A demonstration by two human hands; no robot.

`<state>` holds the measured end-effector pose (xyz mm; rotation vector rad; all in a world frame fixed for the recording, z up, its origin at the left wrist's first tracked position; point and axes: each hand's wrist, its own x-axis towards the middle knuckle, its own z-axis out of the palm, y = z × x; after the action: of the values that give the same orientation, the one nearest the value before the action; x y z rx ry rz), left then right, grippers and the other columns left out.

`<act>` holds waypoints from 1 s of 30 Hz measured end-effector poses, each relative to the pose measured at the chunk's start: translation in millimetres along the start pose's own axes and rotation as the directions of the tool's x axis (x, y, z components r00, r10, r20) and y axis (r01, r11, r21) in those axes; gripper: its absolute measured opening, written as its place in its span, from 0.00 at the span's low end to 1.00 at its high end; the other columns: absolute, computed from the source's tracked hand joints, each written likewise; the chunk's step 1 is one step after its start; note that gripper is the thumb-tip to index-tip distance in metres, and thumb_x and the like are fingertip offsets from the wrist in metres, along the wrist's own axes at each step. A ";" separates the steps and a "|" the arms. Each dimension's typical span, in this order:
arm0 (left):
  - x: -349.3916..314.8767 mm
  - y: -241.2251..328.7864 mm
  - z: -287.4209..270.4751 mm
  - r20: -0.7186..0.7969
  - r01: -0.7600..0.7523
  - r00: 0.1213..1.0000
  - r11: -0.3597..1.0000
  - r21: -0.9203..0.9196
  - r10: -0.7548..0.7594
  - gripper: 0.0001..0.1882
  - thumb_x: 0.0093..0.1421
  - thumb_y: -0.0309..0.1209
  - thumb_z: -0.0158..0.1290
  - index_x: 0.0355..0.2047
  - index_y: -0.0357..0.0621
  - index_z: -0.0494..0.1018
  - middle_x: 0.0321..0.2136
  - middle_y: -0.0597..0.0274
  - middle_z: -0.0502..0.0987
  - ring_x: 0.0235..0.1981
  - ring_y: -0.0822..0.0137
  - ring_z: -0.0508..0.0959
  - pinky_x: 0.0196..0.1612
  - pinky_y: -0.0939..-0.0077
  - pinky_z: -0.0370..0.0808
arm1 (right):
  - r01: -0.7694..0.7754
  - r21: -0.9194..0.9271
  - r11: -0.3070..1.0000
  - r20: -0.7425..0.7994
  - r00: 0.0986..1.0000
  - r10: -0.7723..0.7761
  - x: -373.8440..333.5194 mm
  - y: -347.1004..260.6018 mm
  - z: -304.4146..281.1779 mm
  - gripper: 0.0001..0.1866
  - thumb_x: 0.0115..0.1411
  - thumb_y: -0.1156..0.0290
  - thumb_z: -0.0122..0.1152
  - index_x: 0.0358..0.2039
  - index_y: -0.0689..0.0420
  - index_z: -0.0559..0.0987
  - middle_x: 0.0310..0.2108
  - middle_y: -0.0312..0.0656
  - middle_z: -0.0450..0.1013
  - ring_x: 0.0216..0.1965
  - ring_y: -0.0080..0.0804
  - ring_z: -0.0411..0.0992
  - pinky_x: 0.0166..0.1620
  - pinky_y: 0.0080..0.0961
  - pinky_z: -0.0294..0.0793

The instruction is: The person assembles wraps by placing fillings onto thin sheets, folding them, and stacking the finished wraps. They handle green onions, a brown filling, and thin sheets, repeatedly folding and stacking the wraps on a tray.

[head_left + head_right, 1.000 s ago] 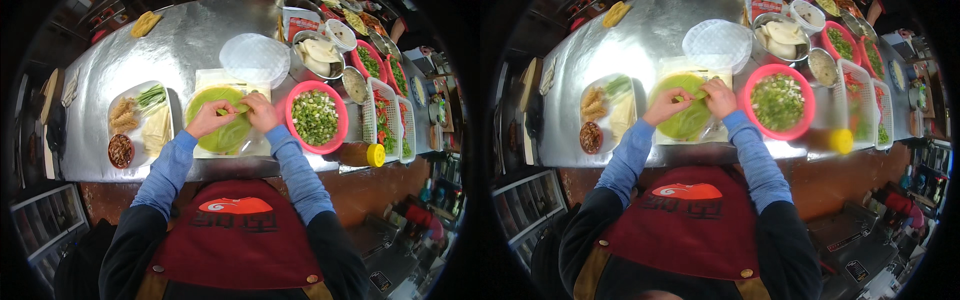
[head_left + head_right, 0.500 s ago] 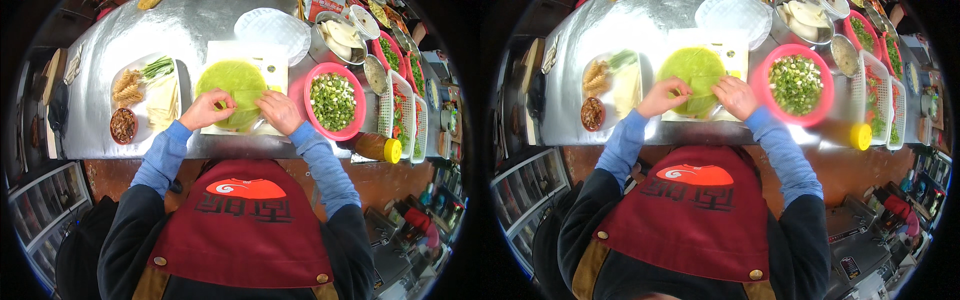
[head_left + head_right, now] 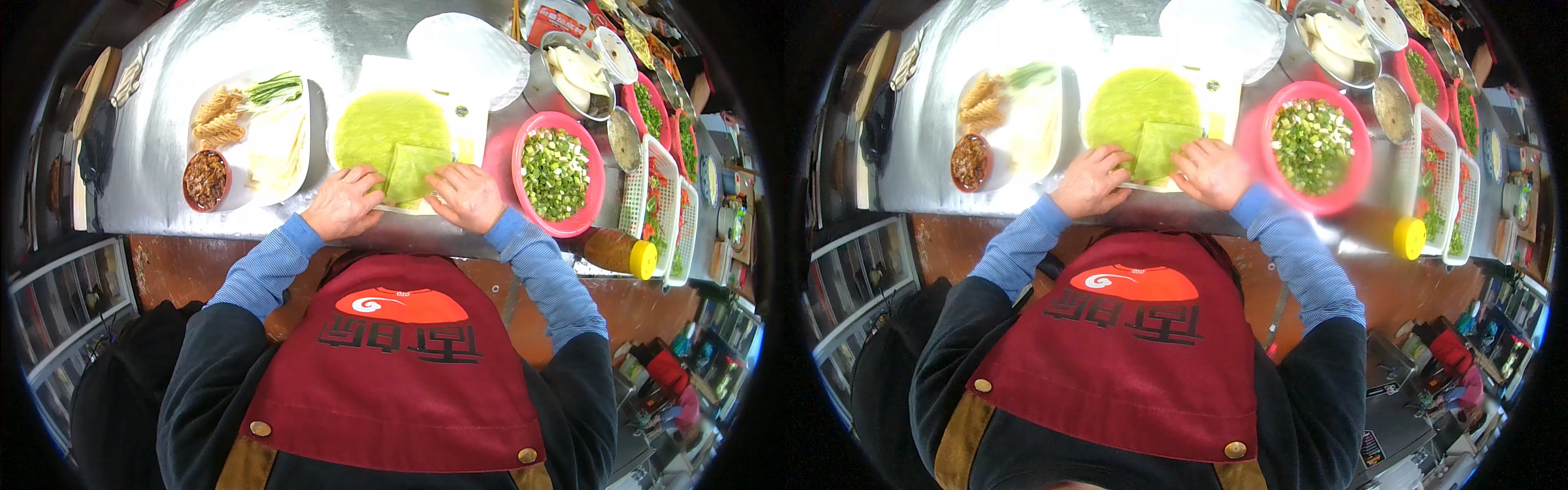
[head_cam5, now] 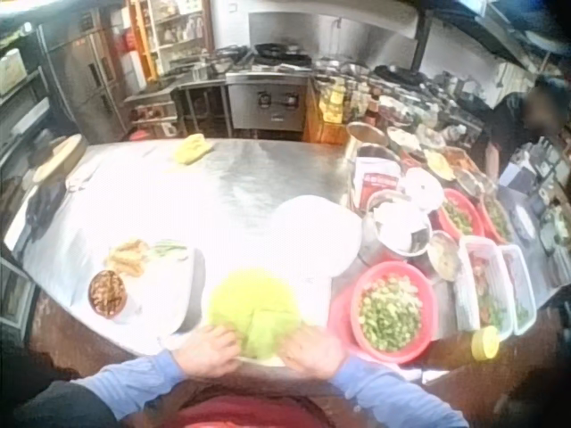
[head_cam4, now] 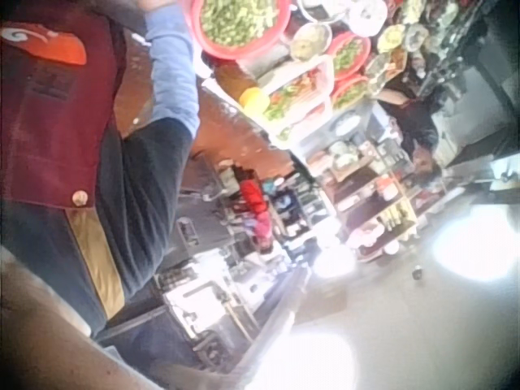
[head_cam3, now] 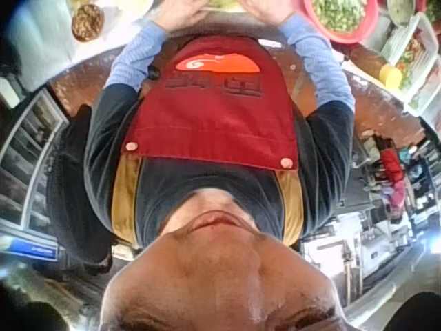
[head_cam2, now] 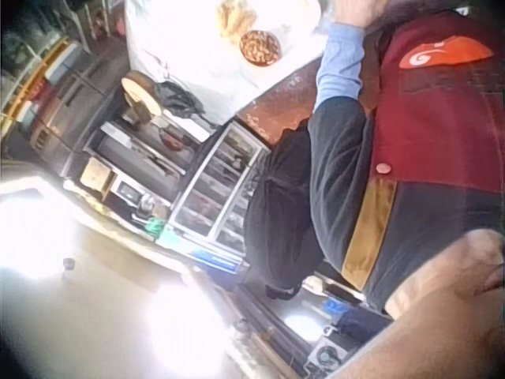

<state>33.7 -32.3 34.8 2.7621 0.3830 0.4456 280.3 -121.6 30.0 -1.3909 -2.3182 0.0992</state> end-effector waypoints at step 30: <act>-6.8 29.3 -2.8 0.072 0.384 0.909 0.755 -0.531 -0.412 0.30 0.47 0.28 0.55 0.53 0.44 0.65 0.50 0.49 0.70 0.53 0.51 0.69 0.56 0.63 0.66 | -0.508 0.532 0.677 0.473 0.842 0.260 17.0 -21.1 -61.8 0.05 0.54 0.76 0.59 0.32 0.62 0.75 0.28 0.44 0.74 0.30 0.29 0.74 0.36 0.23 0.72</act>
<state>32.7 -60.5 45.7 2.0510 0.7210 0.4290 280.7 -127.2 97.2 -1.5319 -1.8704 1.2676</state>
